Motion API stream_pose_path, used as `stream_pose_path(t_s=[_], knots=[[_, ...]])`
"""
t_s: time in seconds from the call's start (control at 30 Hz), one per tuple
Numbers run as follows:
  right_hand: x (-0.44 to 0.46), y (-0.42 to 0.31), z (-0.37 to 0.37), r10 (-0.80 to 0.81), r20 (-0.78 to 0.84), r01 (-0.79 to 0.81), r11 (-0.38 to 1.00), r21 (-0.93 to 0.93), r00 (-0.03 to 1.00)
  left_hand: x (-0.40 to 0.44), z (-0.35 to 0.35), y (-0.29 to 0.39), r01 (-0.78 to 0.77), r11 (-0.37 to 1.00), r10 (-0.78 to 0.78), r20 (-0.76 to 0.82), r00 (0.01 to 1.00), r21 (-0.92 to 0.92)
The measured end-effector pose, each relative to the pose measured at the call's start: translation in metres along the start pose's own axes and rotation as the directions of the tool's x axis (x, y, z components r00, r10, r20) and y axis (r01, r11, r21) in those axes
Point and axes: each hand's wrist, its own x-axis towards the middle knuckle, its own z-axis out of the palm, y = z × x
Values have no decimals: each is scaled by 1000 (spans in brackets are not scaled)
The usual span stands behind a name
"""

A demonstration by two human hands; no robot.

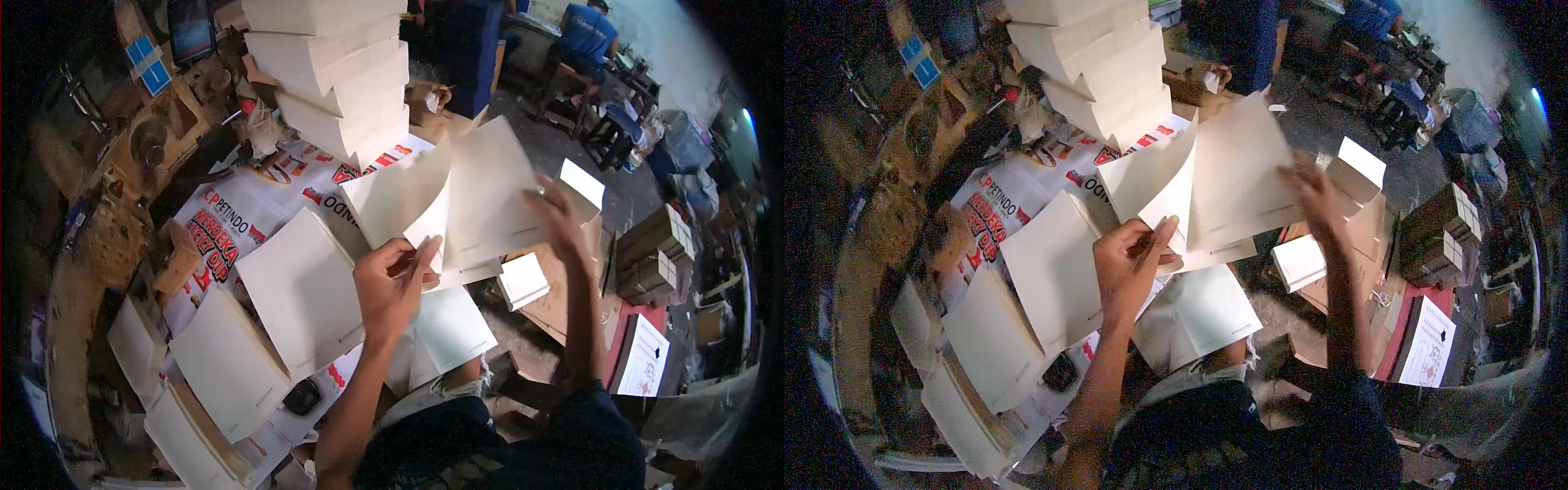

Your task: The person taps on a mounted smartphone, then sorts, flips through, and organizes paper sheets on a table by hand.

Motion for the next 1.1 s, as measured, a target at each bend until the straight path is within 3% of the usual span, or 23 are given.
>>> stream_pose_path(t_s=[0.07,0.1,0.13,0.17,0.2,0.27,0.33,0.4,0.43,0.47,0.53,0.57,0.6,0.63,0.67,0.73,0.77,0.83,0.87,0.93,1.0,1.07,1.1], knots=[[-6,31,36,-95,0,94,995,-25,996,-10,-17,8,10,999,-15,90,996,49],[-7,29,40,-76,271,53,994,93,960,-17,-26,11,-160,951,142,88,986,263],[-9,33,49,-115,305,87,991,103,945,-25,-36,15,-312,830,290,120,949,463],[-4,45,49,-135,313,109,989,97,940,-33,-48,22,-206,764,191,90,977,612],[0,57,48,-152,324,130,987,89,934,-41,-59,26,-195,762,186,80,979,618],[-12,32,49,-74,338,38,993,113,938,-57,-79,30,-214,366,177,158,971,906],[-12,28,52,0,357,-48,991,124,934,-62,-97,19,-167,406,99,139,985,898],[-1,52,46,110,20,-112,983,146,994,-61,-110,14,-151,608,24,172,985,779],[8,53,42,211,136,-237,947,217,968,-62,-117,16,-138,611,25,155,988,780],[9,57,44,209,151,-238,948,209,966,-62,-123,20,-109,658,-10,153,988,745],[6,59,50,-50,133,73,983,-168,990,-69,-131,25,-73,704,-33,135,990,706],[-15,14,59,-69,275,143,954,-262,959,-74,-134,28,-61,802,44,44,998,594],[-16,16,61,-77,291,156,953,-260,954,-80,-139,30,-66,882,105,-58,993,467],[-16,23,60,-33,291,53,997,-62,956,-88,-149,29,-84,906,158,-147,976,416],[-19,17,65,16,300,-59,989,135,954,-96,-160,36,-59,873,195,-237,952,484],[-32,-6,78,31,310,-88,981,171,950,-117,-187,45,-16,931,160,-368,916,365],[-40,-16,87,-26,330,-32,985,171,944,-123,-196,56,-10,931,157,-376,913,364],[-53,-16,112,-113,313,69,986,150,943,-135,-209,74,-143,781,242,-84,967,608],[-62,-22,126,-113,328,66,986,151,938,-140,-211,73,-132,781,240,-98,966,610],[-79,-40,155,-111,507,51,990,130,855,-152,-213,67,21,379,181,-96,979,925],[-86,-41,181,-188,584,176,981,78,790,-155,-223,61,-7,383,215,-82,973,924],[-80,-6,200,-181,591,142,983,113,786,-158,-238,60,102,507,-4,-116,993,856],[-81,-2,202,-187,615,146,982,117,766,-162,-251,52,3,462,100,-55,993,887]])
